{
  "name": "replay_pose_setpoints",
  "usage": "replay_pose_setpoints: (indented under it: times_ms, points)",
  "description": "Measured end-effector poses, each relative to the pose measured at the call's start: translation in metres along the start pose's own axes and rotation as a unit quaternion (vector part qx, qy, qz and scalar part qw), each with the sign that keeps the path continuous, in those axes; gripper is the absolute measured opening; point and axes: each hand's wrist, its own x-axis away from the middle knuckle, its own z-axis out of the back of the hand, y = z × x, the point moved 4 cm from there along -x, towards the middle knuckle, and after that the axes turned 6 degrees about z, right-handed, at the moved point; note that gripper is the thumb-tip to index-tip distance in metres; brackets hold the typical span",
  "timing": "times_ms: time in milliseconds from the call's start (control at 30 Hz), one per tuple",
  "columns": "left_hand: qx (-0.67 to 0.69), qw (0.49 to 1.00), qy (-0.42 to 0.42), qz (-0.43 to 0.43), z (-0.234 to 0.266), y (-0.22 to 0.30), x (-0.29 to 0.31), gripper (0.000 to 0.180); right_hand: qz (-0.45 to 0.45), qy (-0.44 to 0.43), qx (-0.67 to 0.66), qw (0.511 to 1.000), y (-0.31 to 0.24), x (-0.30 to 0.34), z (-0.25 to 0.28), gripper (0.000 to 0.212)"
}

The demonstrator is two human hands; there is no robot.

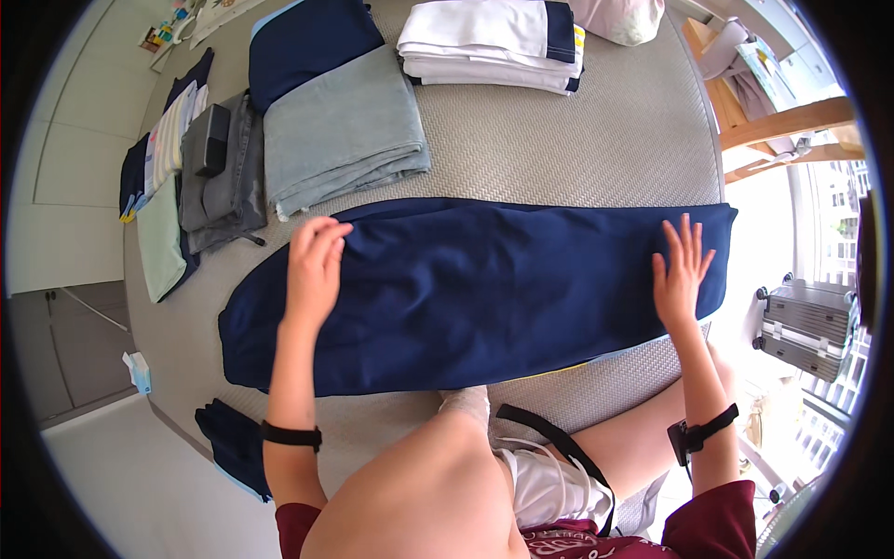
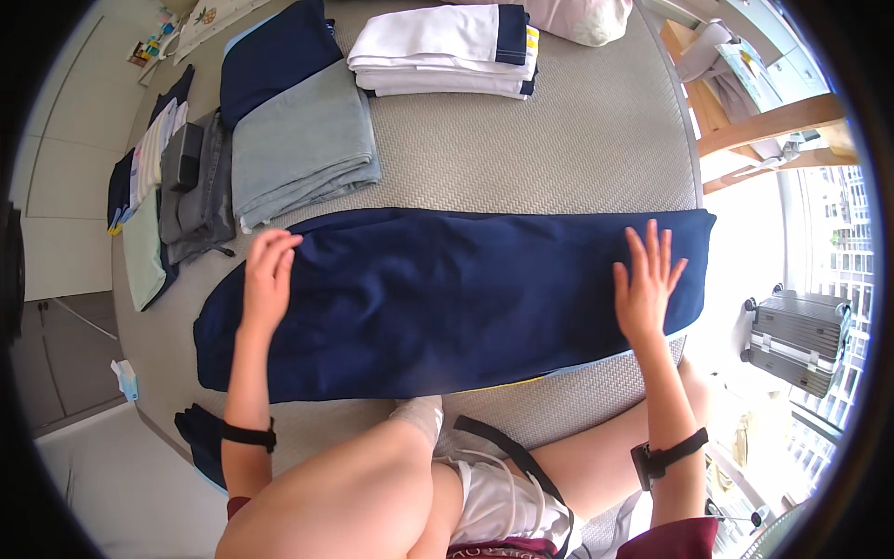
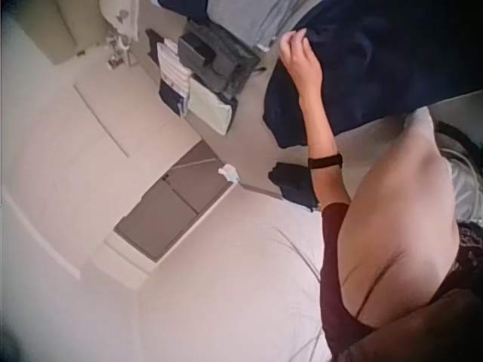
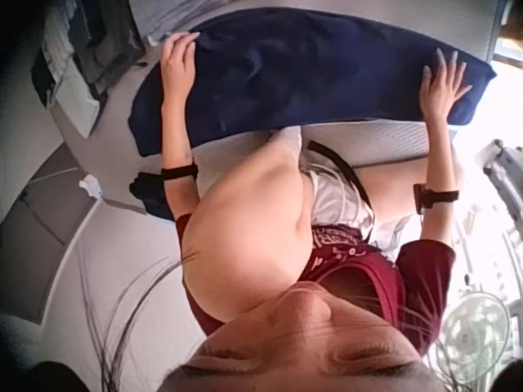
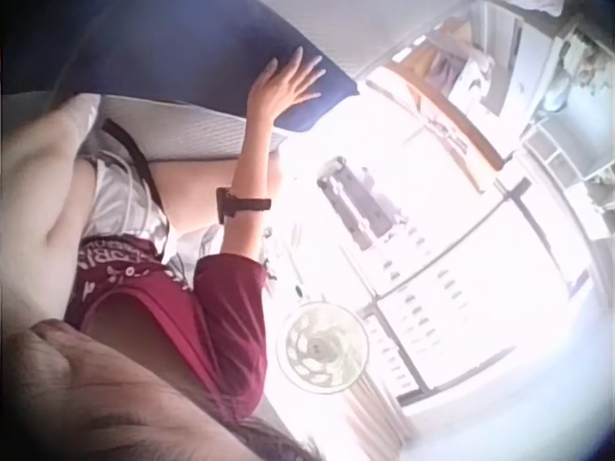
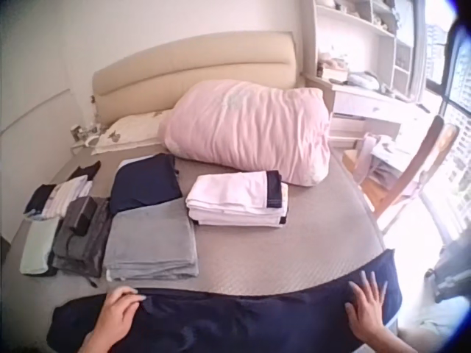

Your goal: Folding a pair of blue trousers on a bed.

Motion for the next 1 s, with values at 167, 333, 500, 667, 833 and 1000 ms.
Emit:
replay_pose_setpoints:
  times_ms: [167,333,500,667,833,1000]
  points:
    - [-0.033,0.989,-0.145,0.0,-0.002,-0.019,-0.034,0.018,-0.111,0.003,0.072,0.991,0.083,0.01,-0.024,0.047]
    - [-0.02,0.977,-0.208,0.046,-0.013,-0.045,-0.044,0.017,-0.181,-0.022,0.081,0.98,0.103,0.012,-0.036,0.051]
    - [0.019,0.972,-0.153,0.18,-0.017,-0.071,-0.046,0.018,-0.19,-0.02,0.073,0.979,0.105,0.016,-0.038,0.052]
    - [-0.047,0.996,-0.032,0.071,-0.026,-0.069,-0.034,0.016,-0.178,0.023,0.042,0.983,0.108,0.015,-0.037,0.053]
    - [0.025,0.985,-0.123,0.12,-0.023,-0.077,-0.038,0.026,-0.182,0.02,0.071,0.981,0.097,0.005,-0.03,0.048]
    - [0.123,0.975,-0.101,0.153,-0.031,-0.095,-0.029,0.038,0.032,0.09,-0.079,0.992,-0.012,-0.039,-0.01,0.029]
